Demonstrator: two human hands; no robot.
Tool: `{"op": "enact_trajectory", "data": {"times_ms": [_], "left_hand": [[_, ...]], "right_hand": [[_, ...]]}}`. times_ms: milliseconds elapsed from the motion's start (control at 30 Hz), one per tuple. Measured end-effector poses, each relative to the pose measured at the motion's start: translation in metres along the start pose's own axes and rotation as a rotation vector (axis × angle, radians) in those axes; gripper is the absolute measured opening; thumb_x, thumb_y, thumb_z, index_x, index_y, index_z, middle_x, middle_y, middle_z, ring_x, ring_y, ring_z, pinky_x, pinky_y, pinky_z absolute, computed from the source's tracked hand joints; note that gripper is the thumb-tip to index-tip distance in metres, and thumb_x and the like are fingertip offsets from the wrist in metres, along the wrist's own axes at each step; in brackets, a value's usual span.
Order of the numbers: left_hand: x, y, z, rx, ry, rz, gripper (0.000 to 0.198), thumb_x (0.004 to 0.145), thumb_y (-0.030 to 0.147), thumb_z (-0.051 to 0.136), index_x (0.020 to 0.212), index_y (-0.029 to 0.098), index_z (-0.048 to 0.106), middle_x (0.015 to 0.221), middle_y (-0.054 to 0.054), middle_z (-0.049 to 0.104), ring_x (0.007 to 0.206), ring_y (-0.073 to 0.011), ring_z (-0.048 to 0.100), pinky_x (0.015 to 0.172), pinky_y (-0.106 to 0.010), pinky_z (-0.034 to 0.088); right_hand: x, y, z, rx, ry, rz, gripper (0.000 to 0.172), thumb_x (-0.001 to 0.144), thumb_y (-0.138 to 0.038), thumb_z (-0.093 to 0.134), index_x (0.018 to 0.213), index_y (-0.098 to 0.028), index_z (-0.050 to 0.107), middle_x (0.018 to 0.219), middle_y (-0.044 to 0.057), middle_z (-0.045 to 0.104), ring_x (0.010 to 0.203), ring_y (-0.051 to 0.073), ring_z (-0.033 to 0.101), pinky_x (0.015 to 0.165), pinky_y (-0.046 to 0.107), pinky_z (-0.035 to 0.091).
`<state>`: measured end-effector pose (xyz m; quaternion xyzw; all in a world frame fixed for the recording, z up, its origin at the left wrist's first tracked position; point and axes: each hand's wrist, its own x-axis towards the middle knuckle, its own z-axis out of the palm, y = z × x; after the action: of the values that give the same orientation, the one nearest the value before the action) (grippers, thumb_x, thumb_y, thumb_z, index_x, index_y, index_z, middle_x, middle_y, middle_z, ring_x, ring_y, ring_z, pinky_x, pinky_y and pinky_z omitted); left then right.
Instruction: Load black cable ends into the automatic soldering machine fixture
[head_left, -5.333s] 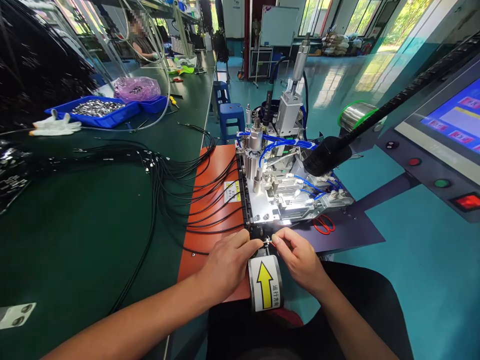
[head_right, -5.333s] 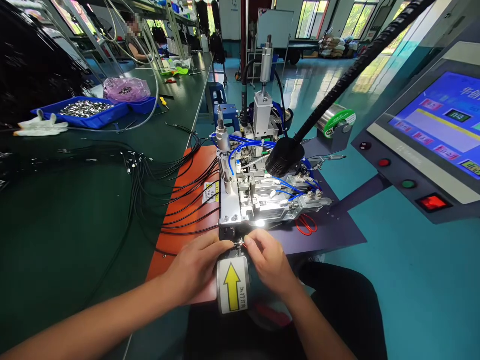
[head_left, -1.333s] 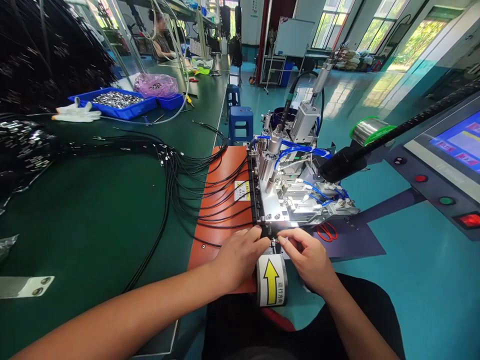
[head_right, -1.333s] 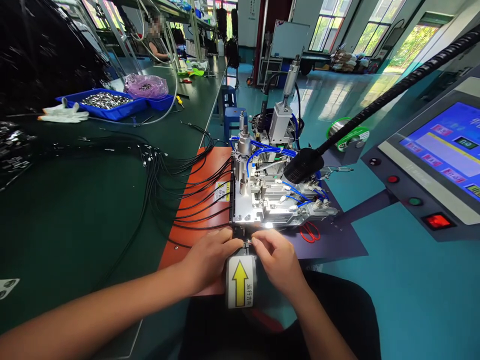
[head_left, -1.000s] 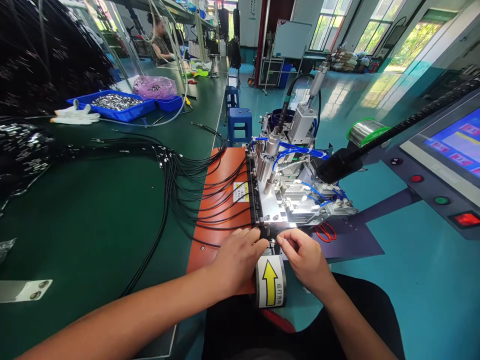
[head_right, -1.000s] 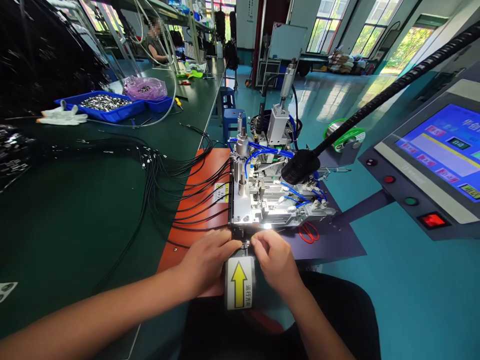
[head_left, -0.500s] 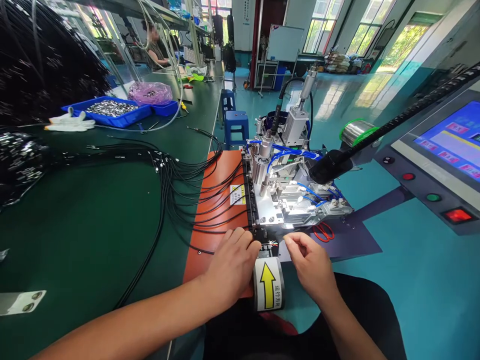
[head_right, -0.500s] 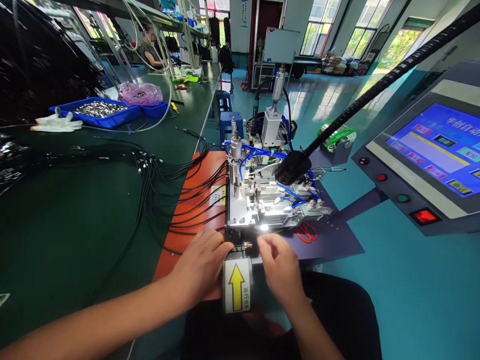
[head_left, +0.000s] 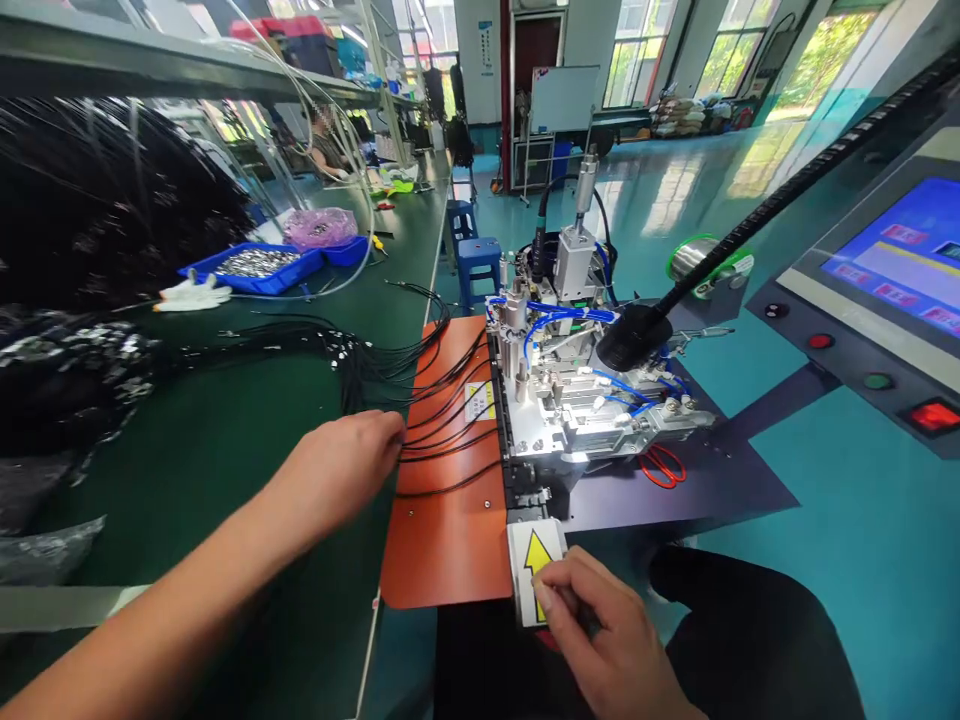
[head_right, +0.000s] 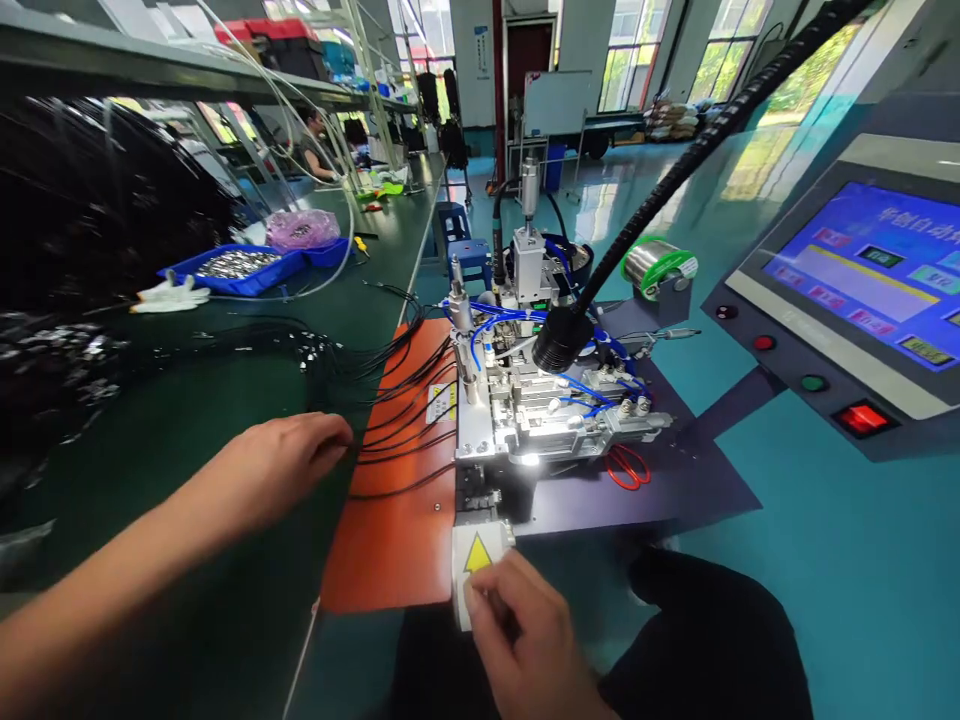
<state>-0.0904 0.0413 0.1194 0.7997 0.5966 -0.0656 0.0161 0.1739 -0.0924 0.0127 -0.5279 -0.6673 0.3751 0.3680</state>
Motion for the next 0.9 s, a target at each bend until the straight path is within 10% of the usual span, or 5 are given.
{"op": "enact_trajectory", "data": {"times_ms": [200,400,667,900], "left_hand": [[-0.033,-0.035,0.033,0.092,-0.345,-0.264,0.026,0.087,0.024,0.051,0.108,0.008,0.055,0.1,-0.019,0.067,0.092,-0.0327,0.066,0.074,-0.035,0.045],[-0.057,-0.031,0.066,0.072,-0.316,-0.385,0.027,0.084,0.006,0.038,0.108,0.003,0.05,0.096,-0.021,0.065,0.089,-0.0307,0.066,0.073,-0.035,0.044],[-0.067,-0.053,0.067,-0.033,-0.165,-0.469,0.021,0.089,0.023,0.044,0.103,0.008,0.048,0.102,-0.024,0.062,0.099,-0.0343,0.062,0.08,-0.038,0.043],[-0.066,-0.044,0.061,-0.31,-0.173,-0.5,0.018,0.085,0.019,0.047,0.102,0.016,0.043,0.078,-0.004,0.063,0.066,-0.0178,0.063,0.06,-0.027,0.046]], "right_hand": [[-0.006,0.008,0.01,0.024,-0.072,-0.072,0.023,0.097,-0.029,0.045,0.082,-0.022,0.06,0.07,-0.002,0.045,0.06,0.013,0.047,0.058,0.025,0.038],[-0.008,0.012,0.014,0.029,-0.164,-0.141,0.02,0.097,-0.026,0.043,0.087,-0.022,0.06,0.073,-0.001,0.05,0.062,0.013,0.049,0.058,0.024,0.039],[-0.007,0.008,0.017,0.048,-0.119,-0.168,0.021,0.096,-0.029,0.047,0.081,-0.022,0.06,0.07,-0.001,0.05,0.059,0.013,0.048,0.055,0.024,0.039],[-0.005,0.005,0.015,0.046,-0.147,-0.179,0.021,0.095,-0.027,0.046,0.081,-0.022,0.061,0.07,0.0,0.052,0.059,0.013,0.049,0.056,0.025,0.04]]}}
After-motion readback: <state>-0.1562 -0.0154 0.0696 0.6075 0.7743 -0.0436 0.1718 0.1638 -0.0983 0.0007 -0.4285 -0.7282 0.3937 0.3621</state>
